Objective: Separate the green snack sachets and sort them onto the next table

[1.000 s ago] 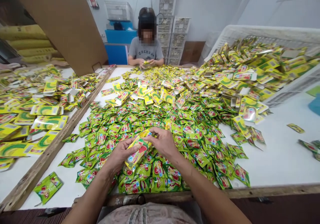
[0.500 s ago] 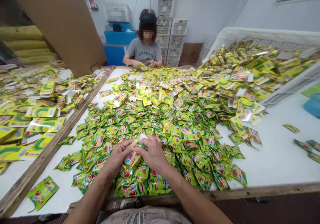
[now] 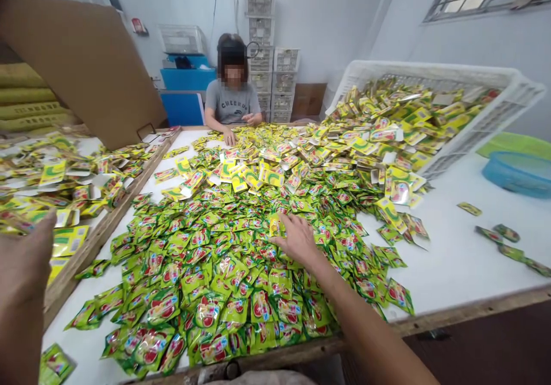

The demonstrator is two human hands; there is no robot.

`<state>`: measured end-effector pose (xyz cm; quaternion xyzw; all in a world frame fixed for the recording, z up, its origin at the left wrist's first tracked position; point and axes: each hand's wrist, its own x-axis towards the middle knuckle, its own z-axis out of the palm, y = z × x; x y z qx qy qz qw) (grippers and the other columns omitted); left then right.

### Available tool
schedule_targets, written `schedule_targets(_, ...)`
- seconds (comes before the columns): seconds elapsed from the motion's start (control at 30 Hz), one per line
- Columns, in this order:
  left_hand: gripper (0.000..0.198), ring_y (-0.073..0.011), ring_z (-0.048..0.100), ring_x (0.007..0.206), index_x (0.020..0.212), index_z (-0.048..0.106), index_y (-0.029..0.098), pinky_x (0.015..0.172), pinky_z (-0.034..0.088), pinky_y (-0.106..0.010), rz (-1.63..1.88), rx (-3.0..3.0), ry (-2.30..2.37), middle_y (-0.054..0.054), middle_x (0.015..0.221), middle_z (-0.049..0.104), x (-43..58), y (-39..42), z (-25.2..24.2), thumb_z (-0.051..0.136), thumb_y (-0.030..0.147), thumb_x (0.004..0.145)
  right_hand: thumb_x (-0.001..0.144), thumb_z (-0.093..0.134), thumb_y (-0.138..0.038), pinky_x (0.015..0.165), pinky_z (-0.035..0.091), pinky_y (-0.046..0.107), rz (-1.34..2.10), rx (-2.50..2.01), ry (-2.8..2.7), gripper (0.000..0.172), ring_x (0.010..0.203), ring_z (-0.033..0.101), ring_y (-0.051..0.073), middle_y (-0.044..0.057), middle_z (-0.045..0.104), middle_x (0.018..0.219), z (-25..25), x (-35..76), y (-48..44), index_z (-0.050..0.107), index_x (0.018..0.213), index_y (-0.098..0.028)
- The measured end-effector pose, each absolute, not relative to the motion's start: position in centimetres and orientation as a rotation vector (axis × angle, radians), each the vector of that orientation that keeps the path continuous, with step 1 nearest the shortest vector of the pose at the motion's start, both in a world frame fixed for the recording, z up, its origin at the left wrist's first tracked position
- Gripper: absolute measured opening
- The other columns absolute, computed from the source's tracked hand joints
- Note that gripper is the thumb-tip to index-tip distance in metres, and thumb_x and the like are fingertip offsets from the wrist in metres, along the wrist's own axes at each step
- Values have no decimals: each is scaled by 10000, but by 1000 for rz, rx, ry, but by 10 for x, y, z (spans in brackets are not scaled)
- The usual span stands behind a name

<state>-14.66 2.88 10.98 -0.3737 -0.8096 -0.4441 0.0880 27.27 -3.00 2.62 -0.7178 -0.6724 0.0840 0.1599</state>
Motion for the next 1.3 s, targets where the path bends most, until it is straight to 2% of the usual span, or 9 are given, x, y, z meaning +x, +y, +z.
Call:
schedule_targets(0.07,868,-381,425,1200,1321,372,44,989,331,-522,-1341,-1130,-2393,-204,1329,463,-135,31,109,723,367,595,759,602,-255,888,375,375,231,-2055,-2064,480,1089,497,272,96,575,1208,18,275,-27,532,1231,-214)
schedule_targets(0.17,521,-300,588,1018,1172,573,130,921,423,-470,-1412,-1632,-2523,-131,1141,630,-80,19,87,600,398,726,820,466,-168,789,420,317,229,-1966,-2054,377,920,588,228,84,663,1018,16,262,-27,580,1178,-200)
schedule_targets(0.3,424,-231,625,920,1045,654,188,835,487,-379,-1713,-2507,-2499,-90,1052,674,9,-5,45,618,451,714,844,448,-320,637,446,300,563,-1769,-1810,329,669,601,208,31,660,691,30,240,-33,626,1074,-167)
schedule_targets(0.43,353,-167,633,743,924,695,179,686,497,-267,-2120,-2966,-2313,-51,862,708,59,-14,21,689,405,653,779,531,-353,748,450,320,811,-1510,-1746,245,840,594,220,40,662,858,30,226,-36,634,927,-188)
schedule_targets(0.6,289,-75,434,354,641,628,142,376,337,-197,-2368,-2535,-2744,39,441,539,57,-13,5,714,413,587,694,588,-325,767,457,319,1043,-1426,-1545,323,892,572,196,41,607,933,12,222,-36,539,991,-209)
schedule_targets(0.83,341,-99,475,394,634,571,156,409,390,-224,-2381,-2404,-2831,36,472,528,40,-20,6,702,464,572,619,675,-399,703,461,295,923,-1302,-1105,360,745,533,157,3,534,750,28,216,-32,486,853,-201)
schedule_targets(1.0,306,-101,483,432,634,576,158,441,409,-228,-2251,-2586,-2683,34,517,529,34,-20,10,689,441,604,622,681,-370,721,463,298,825,-1276,-1062,387,759,533,153,5,531,782,39,210,-34,481,908,-204)
schedule_targets(1.17,351,-65,397,403,660,537,157,415,357,-197,-2569,-2624,-2711,60,500,452,38,-26,12,666,484,645,671,635,-299,705,466,289,947,-1313,-1201,343,771,541,154,11,535,810,26,190,-40,486,963,-199)
schedule_targets(1.3,361,-58,420,442,719,536,150,445,327,-182,-2472,-2660,-2719,52,552,502,44,-29,12,726,434,602,677,635,-321,698,474,290,902,-1348,-1183,377,779,558,163,23,548,827,9,186,-41,472,990,-190)
